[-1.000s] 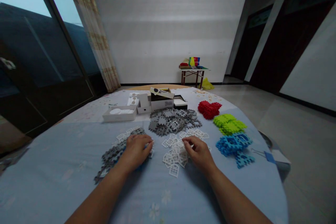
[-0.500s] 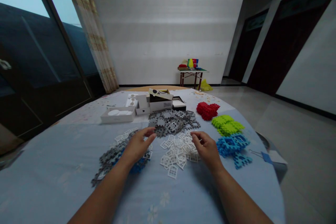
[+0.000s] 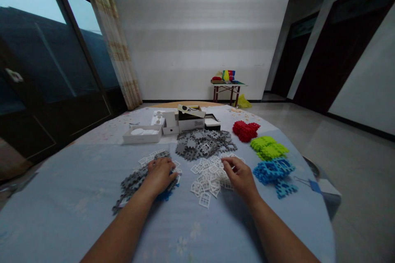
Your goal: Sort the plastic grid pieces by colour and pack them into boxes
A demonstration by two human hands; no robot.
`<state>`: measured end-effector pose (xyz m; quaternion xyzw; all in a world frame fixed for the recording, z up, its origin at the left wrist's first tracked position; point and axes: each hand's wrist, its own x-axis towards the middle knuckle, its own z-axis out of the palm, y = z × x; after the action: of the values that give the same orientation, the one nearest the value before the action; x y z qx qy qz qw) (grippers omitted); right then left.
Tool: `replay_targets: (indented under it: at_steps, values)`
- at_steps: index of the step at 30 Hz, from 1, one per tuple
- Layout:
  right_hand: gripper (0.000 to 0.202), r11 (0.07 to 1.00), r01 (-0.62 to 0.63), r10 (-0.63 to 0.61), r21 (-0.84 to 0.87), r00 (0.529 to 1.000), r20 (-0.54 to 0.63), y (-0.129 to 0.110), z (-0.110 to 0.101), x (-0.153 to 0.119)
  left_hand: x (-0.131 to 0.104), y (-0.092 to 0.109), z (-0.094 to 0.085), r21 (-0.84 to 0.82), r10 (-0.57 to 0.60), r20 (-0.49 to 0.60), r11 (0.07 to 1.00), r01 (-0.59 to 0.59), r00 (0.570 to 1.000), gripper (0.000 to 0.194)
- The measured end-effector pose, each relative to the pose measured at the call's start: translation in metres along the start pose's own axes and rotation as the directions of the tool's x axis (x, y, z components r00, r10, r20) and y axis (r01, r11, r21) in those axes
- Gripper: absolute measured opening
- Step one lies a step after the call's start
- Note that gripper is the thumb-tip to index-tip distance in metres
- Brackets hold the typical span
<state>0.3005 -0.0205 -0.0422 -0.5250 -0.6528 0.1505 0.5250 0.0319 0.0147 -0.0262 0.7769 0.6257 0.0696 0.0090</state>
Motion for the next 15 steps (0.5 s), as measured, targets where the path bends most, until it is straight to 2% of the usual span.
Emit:
replay_targets:
  at_steps: [4, 7, 10, 13, 15]
  values:
    - [0.023, 1.000, -0.010, 0.009, 0.017, 1.000, 0.010, 0.000, 0.001, -0.001, -0.001, 0.003, -0.004, -0.026, -0.006, -0.027, 1.000, 0.005, 1.000, 0.024]
    - [0.022, 1.000, -0.017, 0.017, 0.023, 1.000, 0.010, 0.000, 0.001, -0.001, 0.000, 0.004, -0.012, -0.057, -0.018, -0.062, 0.998, 0.015, 0.998, 0.027]
    - [0.022, 0.999, -0.019, 0.019, 0.031, 1.000, 0.010, 0.000, 0.000, -0.001, 0.003, -0.003, -0.022, -0.109, -0.078, -0.116, 0.992, 0.065, 0.990, 0.032]
    - [0.022, 0.999, -0.020, 0.020, 0.035, 1.000, 0.006, -0.001, 0.000, -0.001, 0.006, -0.018, -0.029, -0.264, -0.126, -0.154, 0.961, 0.082, 0.980, 0.038]
    - [0.022, 0.999, -0.018, 0.018, 0.033, 1.000, 0.002, -0.001, -0.001, -0.001, 0.008, -0.026, -0.031, -0.411, -0.158, -0.149, 0.908, 0.084, 0.976, 0.040]
